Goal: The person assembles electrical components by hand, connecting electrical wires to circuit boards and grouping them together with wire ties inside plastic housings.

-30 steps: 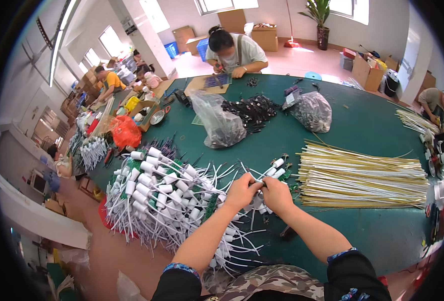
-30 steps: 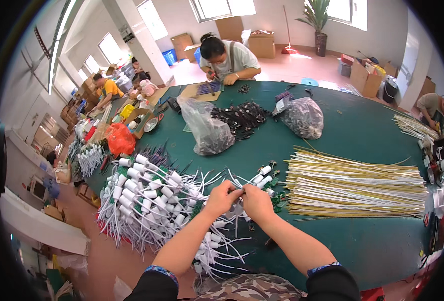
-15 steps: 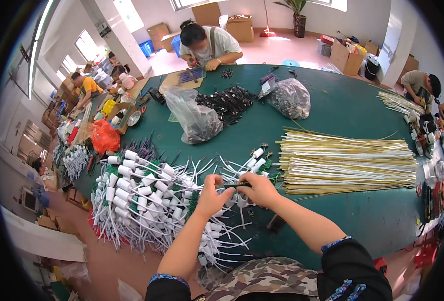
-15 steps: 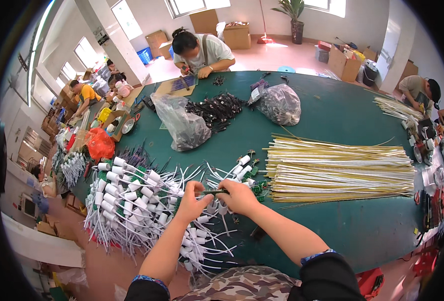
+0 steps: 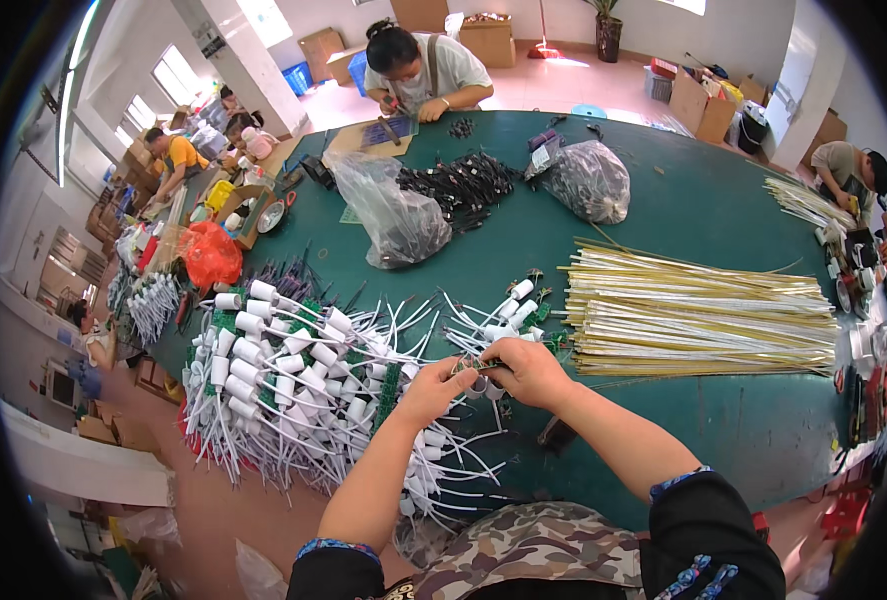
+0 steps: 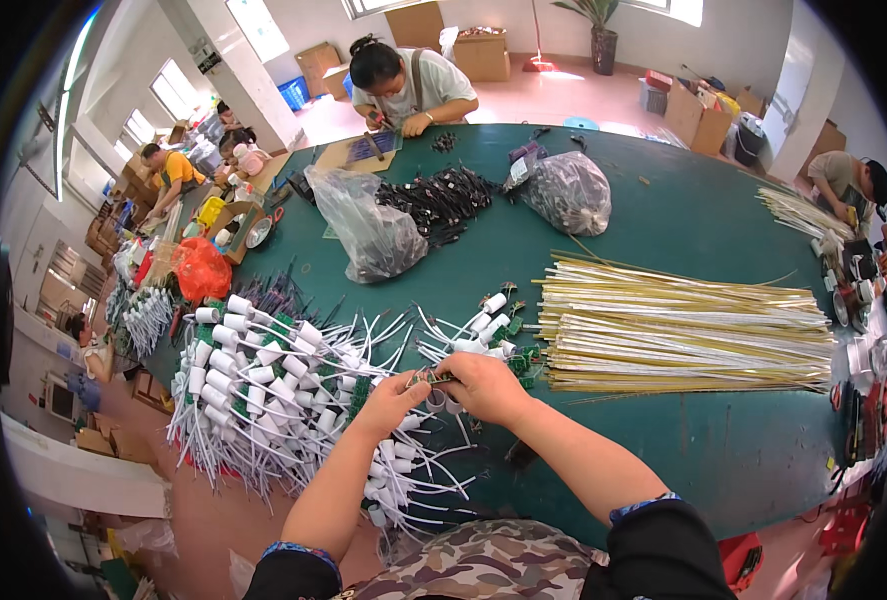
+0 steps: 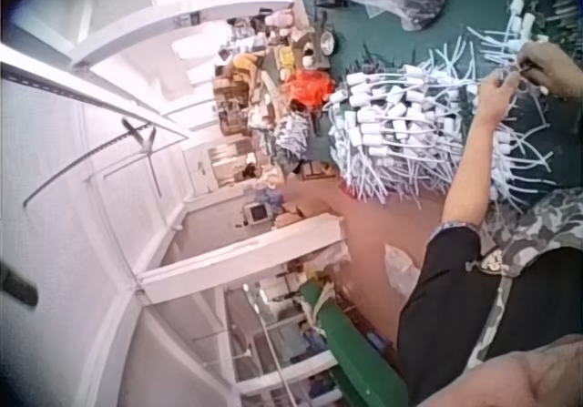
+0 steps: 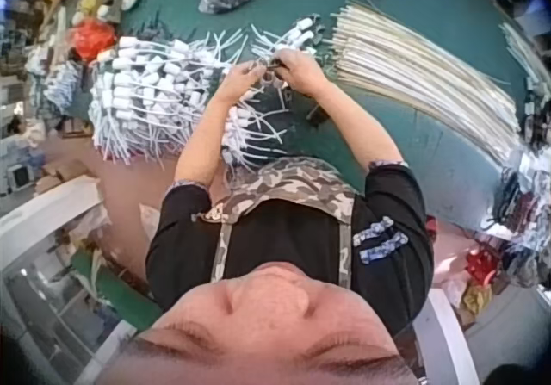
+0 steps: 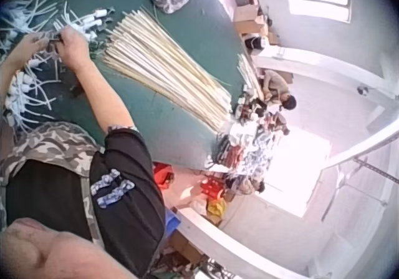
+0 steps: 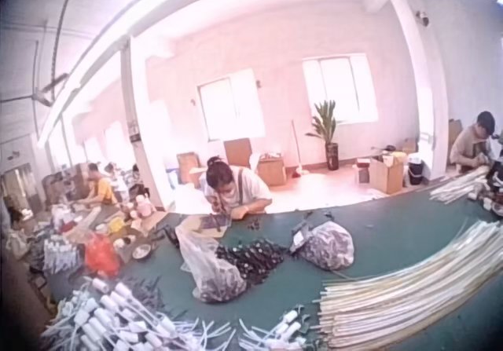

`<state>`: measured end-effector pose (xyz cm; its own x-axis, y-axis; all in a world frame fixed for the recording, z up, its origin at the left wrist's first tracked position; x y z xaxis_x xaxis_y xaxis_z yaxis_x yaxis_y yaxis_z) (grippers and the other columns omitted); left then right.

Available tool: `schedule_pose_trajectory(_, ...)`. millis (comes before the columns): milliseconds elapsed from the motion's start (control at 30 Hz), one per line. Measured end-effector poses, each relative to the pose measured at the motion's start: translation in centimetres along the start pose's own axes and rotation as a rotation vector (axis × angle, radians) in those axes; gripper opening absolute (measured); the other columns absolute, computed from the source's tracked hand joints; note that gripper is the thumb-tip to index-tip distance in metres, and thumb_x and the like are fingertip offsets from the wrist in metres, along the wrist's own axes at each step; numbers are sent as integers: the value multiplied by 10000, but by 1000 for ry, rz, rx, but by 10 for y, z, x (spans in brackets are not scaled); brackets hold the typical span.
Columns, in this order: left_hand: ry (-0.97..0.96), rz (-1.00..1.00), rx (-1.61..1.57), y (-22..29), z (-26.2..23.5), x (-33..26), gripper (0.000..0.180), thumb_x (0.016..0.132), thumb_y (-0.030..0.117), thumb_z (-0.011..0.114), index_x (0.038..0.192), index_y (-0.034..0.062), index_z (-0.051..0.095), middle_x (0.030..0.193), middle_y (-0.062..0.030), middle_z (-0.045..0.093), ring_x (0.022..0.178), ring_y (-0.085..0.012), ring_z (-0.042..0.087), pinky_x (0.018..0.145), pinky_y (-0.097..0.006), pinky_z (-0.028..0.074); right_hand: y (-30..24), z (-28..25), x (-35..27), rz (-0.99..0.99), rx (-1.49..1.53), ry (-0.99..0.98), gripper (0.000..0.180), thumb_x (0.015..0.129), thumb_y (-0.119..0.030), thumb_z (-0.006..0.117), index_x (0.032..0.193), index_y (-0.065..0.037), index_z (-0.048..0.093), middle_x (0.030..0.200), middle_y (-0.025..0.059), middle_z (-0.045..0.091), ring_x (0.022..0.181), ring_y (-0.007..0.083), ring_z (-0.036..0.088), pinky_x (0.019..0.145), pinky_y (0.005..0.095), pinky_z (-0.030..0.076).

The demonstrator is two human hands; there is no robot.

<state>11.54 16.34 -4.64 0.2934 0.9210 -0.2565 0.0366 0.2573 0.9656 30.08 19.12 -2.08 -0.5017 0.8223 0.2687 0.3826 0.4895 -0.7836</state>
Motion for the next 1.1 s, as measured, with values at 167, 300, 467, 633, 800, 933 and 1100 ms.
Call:
schedule_pose_trajectory(167, 106, 60, 114, 7, 2, -2, 260, 900, 229, 666, 1065, 29, 659, 835, 22, 585, 766, -56, 516, 695, -219, 423, 0, -4, -1, -81, -63, -28, 219, 777, -113, 717, 967, -70, 618, 869, 111, 651, 820, 315, 635, 713, 402, 508)
schedule_pose_trajectory(300, -95, -64, 71, -1, -9, -1, 268, 878, 226, 679, 1048, 18, 672, 843, 14, 629, 801, -68, 561, 713, -224, 432, -3, -2, -2, -134, -88, -88, 203, 783, -135, 692, 969, -81, 631, 891, 102, 649, 852, 314, 637, 736, 416, 516)
schedule_pose_trajectory(467, -223, -320, 112, -1, -14, 1, 348, 864, 262, 683, 1115, 21, 672, 974, -30, 679, 846, -91, 569, 753, -246, 437, -10, -2, -2, -324, -86, -109, 297, 694, -42, 733, 964, -73, 616, 931, 94, 638, 844, 314, 626, 729, 393, 512)
schedule_pose_trajectory(633, -155, -188, 68, -3, -4, -3, 385, 825, 207, 731, 1156, 29, 651, 960, 7, 651, 855, -77, 558, 792, -238, 448, -3, -1, -7, -335, -122, -81, 247, 732, -81, 708, 956, -89, 606, 973, 64, 602, 839, 294, 624, 701, 387, 517)
schedule_pose_trajectory(800, -74, -183, 43, 2, 5, -10, 376, 807, 82, 724, 1170, 32, 640, 997, 11, 650, 889, -79, 579, 836, -240, 460, 0, -1, -9, -338, -106, -51, 253, 715, -66, 713, 934, -87, 587, 937, 76, 582, 814, 302, 614, 683, 392, 513)
schedule_pose_trajectory(933, -13, 37, 61, 18, 13, -12, 334, 831, 30, 687, 1160, 9, 639, 1034, -6, 644, 921, -94, 587, 850, -254, 473, 3, 1, -9, -255, -112, -37, 239, 728, -65, 708, 932, -84, 585, 910, 92, 573, 806, 314, 614, 676, 415, 506)
schedule_pose_trajectory(1100, 27, 54, -92, 19, 18, -13, 303, 840, -7, 662, 1141, 10, 641, 1064, -37, 653, 951, -133, 612, 896, -283, 474, -2, 2, -7, -63, -60, -29, 236, 764, -86, 704, 956, -59, 569, 882, 115, 589, 798, 340, 620, 691, 430, 504)
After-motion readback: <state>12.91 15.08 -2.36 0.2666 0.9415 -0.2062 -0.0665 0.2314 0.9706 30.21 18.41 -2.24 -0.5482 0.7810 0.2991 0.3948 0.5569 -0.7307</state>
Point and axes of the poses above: each hand's wrist, its own x-axis towards the middle knuckle, its own z-axis out of the palm, y = z × x, the point moved 3 cm from there along x, towards the middle knuckle
